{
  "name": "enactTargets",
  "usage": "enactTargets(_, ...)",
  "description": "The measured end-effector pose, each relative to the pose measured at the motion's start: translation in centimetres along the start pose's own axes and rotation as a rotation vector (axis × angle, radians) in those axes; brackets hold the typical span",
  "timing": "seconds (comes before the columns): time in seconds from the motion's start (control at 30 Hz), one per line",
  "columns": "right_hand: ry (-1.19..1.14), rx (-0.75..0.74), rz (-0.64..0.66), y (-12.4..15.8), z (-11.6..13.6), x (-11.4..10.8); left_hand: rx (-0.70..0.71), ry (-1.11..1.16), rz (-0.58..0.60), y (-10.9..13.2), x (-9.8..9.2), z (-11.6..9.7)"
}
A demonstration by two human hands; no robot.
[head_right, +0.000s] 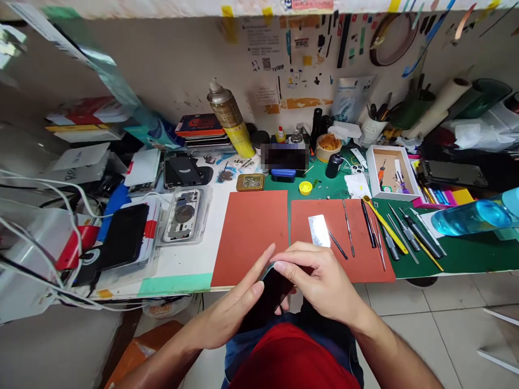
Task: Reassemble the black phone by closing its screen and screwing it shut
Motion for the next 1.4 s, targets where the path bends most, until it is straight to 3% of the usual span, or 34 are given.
enactTargets(0.13, 0.094, -0.064, 0.146, -0.4, 0.5, -0.4, -0.098, -0.159, 0.003, 0.5, 0.0, -0.7)
enactTargets(0.3, 0.099, -0.127, 0.213, -0.4, 1.3, -0.5, -0.14, -0.309, -0.015, 0.9, -0.2, -1.0)
enactTargets(0.6, 0.155, -0.191, 0.191, 0.0, 1.8, -0.6, -0.031, -0.392, -0.014, 1.1, 0.0, -1.7)
enactTargets(0.87, 0.242, -0.264, 0.195, -0.2, 2.7, -0.2, -0.024, -0.45, 0.025, 1.1, 0.3, -2.2)
enactTargets(1.13, 0.274, -0.236, 0.179, -0.2, 2.4, -0.3, -0.003, -0.451, 0.003, 1.0, 0.3, -2.2)
enactTargets(1.27, 0.212, -0.139, 0.082, 0.0, 1.3, -0.9, -0.001, -0.324, -0.002, 0.7, 0.0, -2.2)
enactTargets(1.4, 0.182, -0.015, -0.17, 1.5, -0.1, -2.1, -0.003, 0.217, 0.053, -0.2, 0.1, -1.9)
Point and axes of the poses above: each hand's wrist, its own y-axis away from the middle knuckle, its own x-axis out of the palm, z = x × y, the point moved 10 cm from there along -y, towards the middle knuckle, and after that the axes turned 12 degrees about -x, right-handed, at the moved point
